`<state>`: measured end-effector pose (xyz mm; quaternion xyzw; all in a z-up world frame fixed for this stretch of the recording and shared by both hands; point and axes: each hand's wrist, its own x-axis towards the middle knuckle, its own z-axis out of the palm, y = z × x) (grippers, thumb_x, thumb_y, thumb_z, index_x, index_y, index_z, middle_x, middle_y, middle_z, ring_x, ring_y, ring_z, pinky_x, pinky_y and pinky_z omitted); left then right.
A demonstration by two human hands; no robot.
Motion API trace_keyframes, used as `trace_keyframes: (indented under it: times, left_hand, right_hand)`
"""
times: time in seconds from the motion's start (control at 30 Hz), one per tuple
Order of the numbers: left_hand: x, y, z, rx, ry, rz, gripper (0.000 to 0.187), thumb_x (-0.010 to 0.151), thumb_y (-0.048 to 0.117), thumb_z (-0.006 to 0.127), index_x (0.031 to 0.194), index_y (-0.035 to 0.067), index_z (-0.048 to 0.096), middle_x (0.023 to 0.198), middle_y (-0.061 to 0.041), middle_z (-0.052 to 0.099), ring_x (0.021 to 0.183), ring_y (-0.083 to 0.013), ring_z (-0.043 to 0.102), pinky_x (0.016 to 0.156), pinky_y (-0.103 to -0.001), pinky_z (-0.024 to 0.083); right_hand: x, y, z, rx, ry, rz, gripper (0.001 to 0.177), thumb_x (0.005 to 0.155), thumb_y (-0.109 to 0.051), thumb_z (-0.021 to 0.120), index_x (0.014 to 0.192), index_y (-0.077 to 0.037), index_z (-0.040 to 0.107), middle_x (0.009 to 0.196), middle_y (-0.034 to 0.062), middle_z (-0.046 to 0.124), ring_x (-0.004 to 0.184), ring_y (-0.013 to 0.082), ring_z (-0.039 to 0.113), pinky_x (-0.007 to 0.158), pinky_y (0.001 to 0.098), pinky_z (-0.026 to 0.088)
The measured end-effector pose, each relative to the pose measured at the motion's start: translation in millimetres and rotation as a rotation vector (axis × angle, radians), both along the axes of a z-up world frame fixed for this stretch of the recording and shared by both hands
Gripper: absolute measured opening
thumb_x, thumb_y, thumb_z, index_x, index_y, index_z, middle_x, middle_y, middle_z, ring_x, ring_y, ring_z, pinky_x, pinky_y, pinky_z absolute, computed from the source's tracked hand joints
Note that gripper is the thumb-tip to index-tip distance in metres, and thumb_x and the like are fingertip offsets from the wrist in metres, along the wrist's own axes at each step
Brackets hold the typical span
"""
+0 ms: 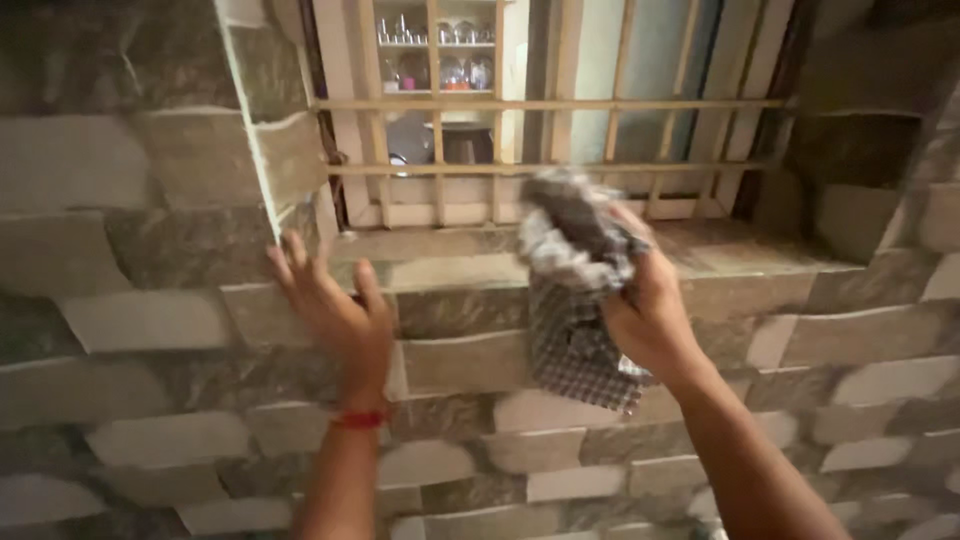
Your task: The person moves a red box, a black plastic bag, and a green packet from a window ledge to a nearby table. Then, using a checkered cloth, the person wipes the window ledge and the wall area around the window.
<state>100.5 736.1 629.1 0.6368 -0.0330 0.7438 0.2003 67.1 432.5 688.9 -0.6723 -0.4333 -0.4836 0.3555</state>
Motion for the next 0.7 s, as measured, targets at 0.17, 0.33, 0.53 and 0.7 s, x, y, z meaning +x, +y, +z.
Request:
trace_keyframes:
  times: [0.17,0.33,0.53,0.7]
  left_hand:
    - [10,5,-13,-0.020,0.018,-0.052,0.045,0.110,0.029,0.051,0.144,0.000,0.046,0.166,-0.031,0.028,0.158,-0.0515,0.026,0.130,-0.063,0.024]
    - [14,8,-18,-0.085,0.001,-0.053,0.047,0.110,0.027,0.051,0.146,0.000,0.041,0.167,-0.033,0.025,0.158,-0.0528,0.022,0.129,-0.065,0.017]
    - [20,13,-33,-0.009,-0.158,-0.161,0.053,0.114,0.024,0.046,0.157,0.008,0.021,0.170,-0.031,0.018,0.162,-0.0487,0.020,0.133,-0.062,0.007]
    - [29,19,-39,-0.024,-0.288,-0.334,0.056,0.115,0.038,0.036,0.161,0.011,0.019,0.171,-0.029,0.017,0.163,-0.0469,0.018,0.135,-0.060,0.005]
  right_hand:
    - [27,68,39,-0.013,0.196,0.064,0.069,0.079,0.013,0.057,0.144,-0.007,0.043,0.127,0.0262,0.067,0.122,0.0406,0.064,0.101,0.0396,0.050]
    - [59,149,74,-0.205,0.241,0.022,0.065,0.073,0.013,0.059,0.135,-0.007,0.056,0.116,0.0263,0.072,0.112,0.0411,0.071,0.093,0.0451,0.055]
    - [143,222,87,-0.345,0.188,-0.311,0.059,0.074,0.008,0.059,0.131,-0.007,0.063,0.109,0.0304,0.068,0.100,0.0492,0.066,0.085,0.0538,0.053]
    - [231,270,57,-0.471,0.234,-0.481,0.032,0.090,-0.005,0.056,0.118,-0.006,0.070,0.107,0.0263,0.071,0.098,0.0457,0.070,0.083,0.0535,0.057]
